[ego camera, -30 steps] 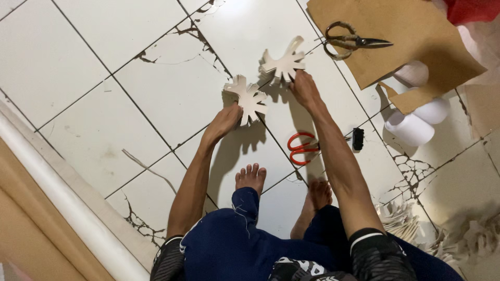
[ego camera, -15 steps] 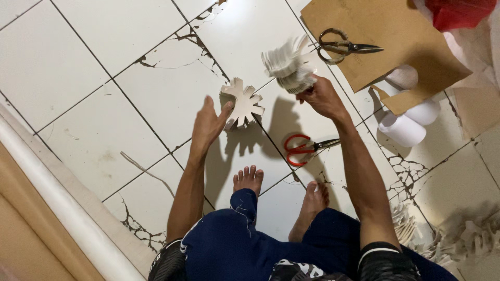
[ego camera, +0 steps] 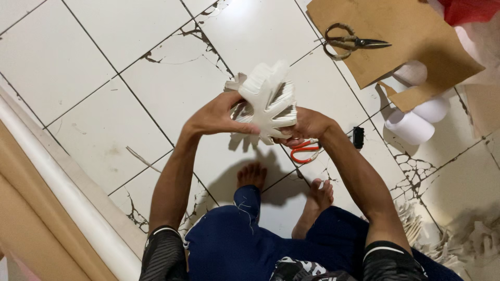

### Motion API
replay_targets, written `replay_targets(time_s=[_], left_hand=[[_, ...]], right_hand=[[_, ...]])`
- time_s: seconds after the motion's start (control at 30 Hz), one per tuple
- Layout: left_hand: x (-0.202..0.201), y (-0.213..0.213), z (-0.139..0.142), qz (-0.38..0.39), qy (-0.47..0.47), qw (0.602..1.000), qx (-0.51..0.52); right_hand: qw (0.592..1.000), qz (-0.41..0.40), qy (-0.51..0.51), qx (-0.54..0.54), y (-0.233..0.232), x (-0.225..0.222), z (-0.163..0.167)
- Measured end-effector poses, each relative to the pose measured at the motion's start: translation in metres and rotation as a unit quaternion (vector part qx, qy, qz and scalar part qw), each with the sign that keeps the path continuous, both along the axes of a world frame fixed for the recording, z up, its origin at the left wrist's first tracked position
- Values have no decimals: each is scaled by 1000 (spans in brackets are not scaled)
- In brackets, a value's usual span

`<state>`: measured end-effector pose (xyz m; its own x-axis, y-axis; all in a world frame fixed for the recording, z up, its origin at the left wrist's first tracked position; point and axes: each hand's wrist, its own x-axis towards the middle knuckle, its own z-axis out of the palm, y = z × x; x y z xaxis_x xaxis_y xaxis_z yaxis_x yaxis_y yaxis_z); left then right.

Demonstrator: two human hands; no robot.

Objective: The person sits on a tiled floor and handles white snowflake-shaped paper cutouts, stacking them into piles and arranging the piles across the floor. They pick up individual cutouts, align them by hand, and move finished stacks to other spots on the floor.

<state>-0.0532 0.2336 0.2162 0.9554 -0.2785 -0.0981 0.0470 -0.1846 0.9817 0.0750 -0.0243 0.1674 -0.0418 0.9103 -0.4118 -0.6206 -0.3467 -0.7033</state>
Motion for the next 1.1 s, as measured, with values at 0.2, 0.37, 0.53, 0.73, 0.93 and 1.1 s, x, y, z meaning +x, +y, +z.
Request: replay_targets(time_s=[0.2, 0.37, 0.53, 0.73, 0.93, 1.1], left_hand=[[-9, -8, -12, 180, 44, 979, -85], [-3, -11, 0, 258, 23, 964, -63], [0, -4, 10, 275, 67, 959, 22], [-3, 0, -6, 288, 75, 954, -33], [-4, 1, -29, 293, 72, 953, -29], [-10, 5, -38, 240, -59, 968, 42]], right_hand=[[927, -101, -349, 96, 8, 10, 25], [885, -187, -427, 10, 34, -7, 44], [898, -260, -352, 41, 49, -10, 47], [904, -230, -360, -30, 56, -11, 34], [906, -217, -357, -68, 57, -13, 23], [909, -215, -355, 36, 47, -9, 30]])
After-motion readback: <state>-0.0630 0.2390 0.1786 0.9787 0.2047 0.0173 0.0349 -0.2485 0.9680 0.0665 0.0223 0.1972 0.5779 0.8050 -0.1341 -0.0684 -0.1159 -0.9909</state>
